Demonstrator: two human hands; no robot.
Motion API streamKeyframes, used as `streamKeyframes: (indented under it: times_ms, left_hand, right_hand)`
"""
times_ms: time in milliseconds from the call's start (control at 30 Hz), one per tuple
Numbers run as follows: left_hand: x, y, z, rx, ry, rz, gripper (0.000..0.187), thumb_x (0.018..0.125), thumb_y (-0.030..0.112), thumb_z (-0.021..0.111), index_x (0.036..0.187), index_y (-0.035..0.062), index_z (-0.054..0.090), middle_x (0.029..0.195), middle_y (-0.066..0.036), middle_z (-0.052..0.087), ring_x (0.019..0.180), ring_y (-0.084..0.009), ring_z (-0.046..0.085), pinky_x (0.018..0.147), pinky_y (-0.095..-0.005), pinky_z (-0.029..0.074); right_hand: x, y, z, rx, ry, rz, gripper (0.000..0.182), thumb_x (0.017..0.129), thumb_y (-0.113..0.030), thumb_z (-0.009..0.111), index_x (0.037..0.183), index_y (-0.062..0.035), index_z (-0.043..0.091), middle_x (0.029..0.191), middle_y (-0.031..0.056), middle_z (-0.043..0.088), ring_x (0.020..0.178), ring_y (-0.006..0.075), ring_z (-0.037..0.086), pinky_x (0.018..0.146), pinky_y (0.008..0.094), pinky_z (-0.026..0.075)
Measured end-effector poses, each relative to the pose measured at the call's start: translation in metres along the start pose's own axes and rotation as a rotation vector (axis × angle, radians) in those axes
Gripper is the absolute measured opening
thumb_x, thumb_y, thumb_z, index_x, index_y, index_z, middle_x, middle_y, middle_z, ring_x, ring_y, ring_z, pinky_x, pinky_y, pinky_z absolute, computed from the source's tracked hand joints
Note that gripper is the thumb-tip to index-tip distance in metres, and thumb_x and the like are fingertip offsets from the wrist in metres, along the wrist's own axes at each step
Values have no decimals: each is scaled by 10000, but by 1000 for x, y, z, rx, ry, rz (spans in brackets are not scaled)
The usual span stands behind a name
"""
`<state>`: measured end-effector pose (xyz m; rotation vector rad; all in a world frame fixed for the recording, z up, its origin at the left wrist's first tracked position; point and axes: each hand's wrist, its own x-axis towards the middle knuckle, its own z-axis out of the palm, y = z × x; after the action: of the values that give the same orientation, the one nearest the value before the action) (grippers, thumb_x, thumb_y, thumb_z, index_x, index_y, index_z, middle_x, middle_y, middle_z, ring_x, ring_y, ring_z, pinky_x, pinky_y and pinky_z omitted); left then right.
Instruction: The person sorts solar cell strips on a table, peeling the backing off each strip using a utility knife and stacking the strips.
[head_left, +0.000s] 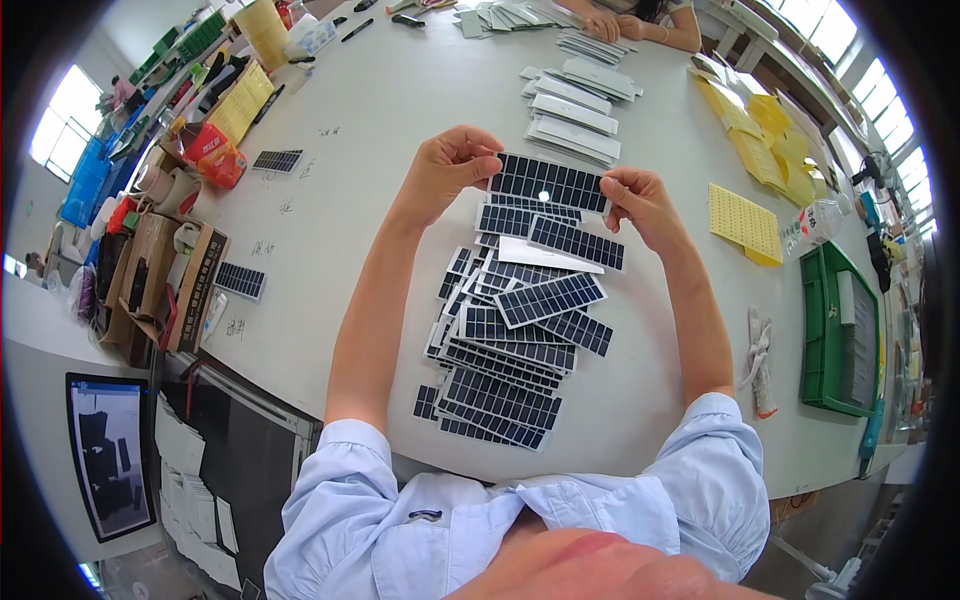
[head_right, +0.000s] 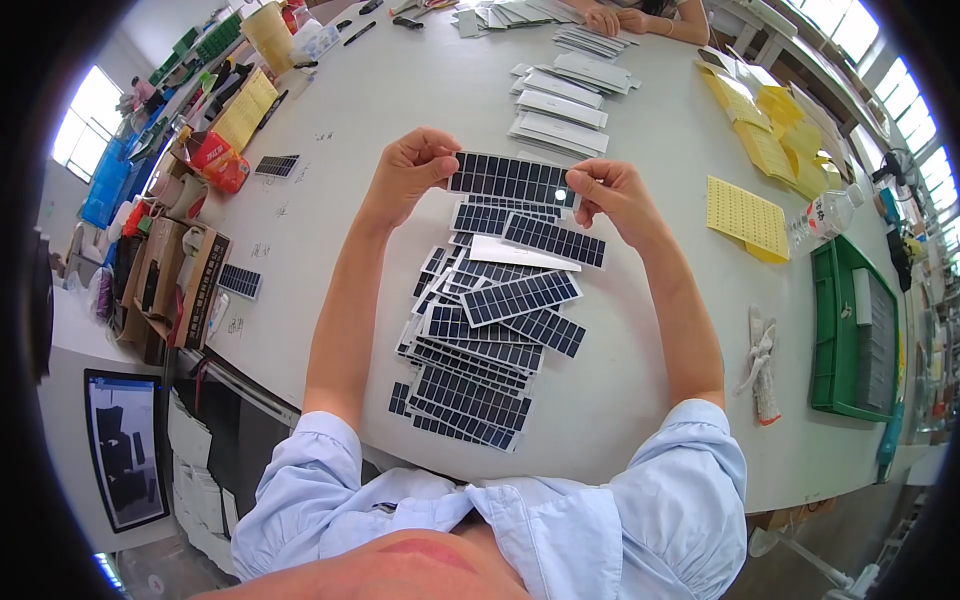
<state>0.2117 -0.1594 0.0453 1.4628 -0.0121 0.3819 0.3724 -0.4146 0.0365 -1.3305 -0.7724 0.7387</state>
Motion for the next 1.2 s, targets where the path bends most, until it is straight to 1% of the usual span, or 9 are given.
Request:
streamKeyframes:
  times_ms: [333, 733, 833, 900, 967, 1067, 1100, 1167, 1200]
  left_hand:
    - [-1, 0, -4, -22, -72, 4, 194, 852, 65, 737, 987, 121, 609, 804, 40, 585, 710, -46, 554, 636, -215, 494]
    - [1, 1, 15, 322, 69, -146, 316, 930, 151, 653, 1201, 1, 595, 882, -59, 638, 790, -103, 664, 570, -216, 535]
    - [4, -12, 4, 554, 136, -134, 363, 937, 204, 630, 1230, -5, 587, 945, -85, 697, 886, -190, 687, 762, -285, 554]
    - [-1, -17, -3, 856, -39, -204, 504, 868, 320, 702, 1278, 54, 577, 1188, -158, 616, 1109, -275, 600, 962, -378, 482]
    - [-8, -22, 1, 1080, -165, -303, 606, 783, 352, 779, 1298, 109, 572, 1342, -166, 497, 1281, -295, 459, 1060, -408, 411]
    - [-9, -26, 2, 1148, -221, -263, 609, 753, 309, 801, 1279, 99, 577, 1296, -134, 532, 1292, -283, 441, 1058, -397, 420]
    - [-9, -27, 1, 1147, -225, -267, 609, 753, 309, 801, 1279, 99, 577, 1296, -134, 532, 1292, -283, 441, 1058, -397, 420]
    - [-6, -30, -2, 1004, -215, -284, 555, 737, 265, 811, 1219, 86, 603, 1264, -108, 553, 1242, -269, 490, 1036, -391, 437]
    - [-6, -28, 0, 1000, -217, -285, 555, 737, 265, 811, 1219, 86, 603, 1264, -108, 553, 1242, -269, 490, 1036, -391, 437]
  right_hand:
    - [-1, -1, -1, -62, -1, -7, 199, 936, -233, 665, 917, -36, 662, 687, -17, 536, 530, 112, 588, 468, 246, 480]
    - [3, 1, 3, -143, 100, 23, 233, 932, -263, 670, 930, -30, 675, 659, 0, 558, 508, 103, 569, 466, 234, 464]
    - [8, 15, -5, -307, 229, -3, 215, 934, -212, 664, 974, -4, 706, 728, 17, 598, 540, 104, 582, 501, 222, 483]
    - [12, 28, -7, -551, 358, -261, 214, 898, -193, 700, 1010, -12, 721, 799, 38, 623, 636, 87, 619, 555, 236, 498]
    - [11, 38, -10, -739, 352, -309, 183, 867, -143, 711, 1025, -53, 731, 878, 59, 632, 736, 144, 645, 632, 275, 514]
    - [8, 43, -7, -1201, 339, -520, 157, 853, -142, 694, 984, -67, 737, 907, 91, 651, 800, 285, 633, 743, 364, 508]
    - [5, 35, -5, -1200, 339, -514, 157, 853, -142, 694, 984, -67, 737, 907, 91, 651, 800, 285, 633, 743, 364, 508]
    - [0, 6, -3, -1203, 196, 7, 190, 856, -229, 698, 951, -68, 733, 890, 84, 667, 823, 263, 641, 765, 350, 506]
    - [-1, 2, -9, -1234, 131, 97, 240, 843, -295, 705, 916, -68, 731, 857, 71, 686, 811, 227, 654, 732, 348, 513]
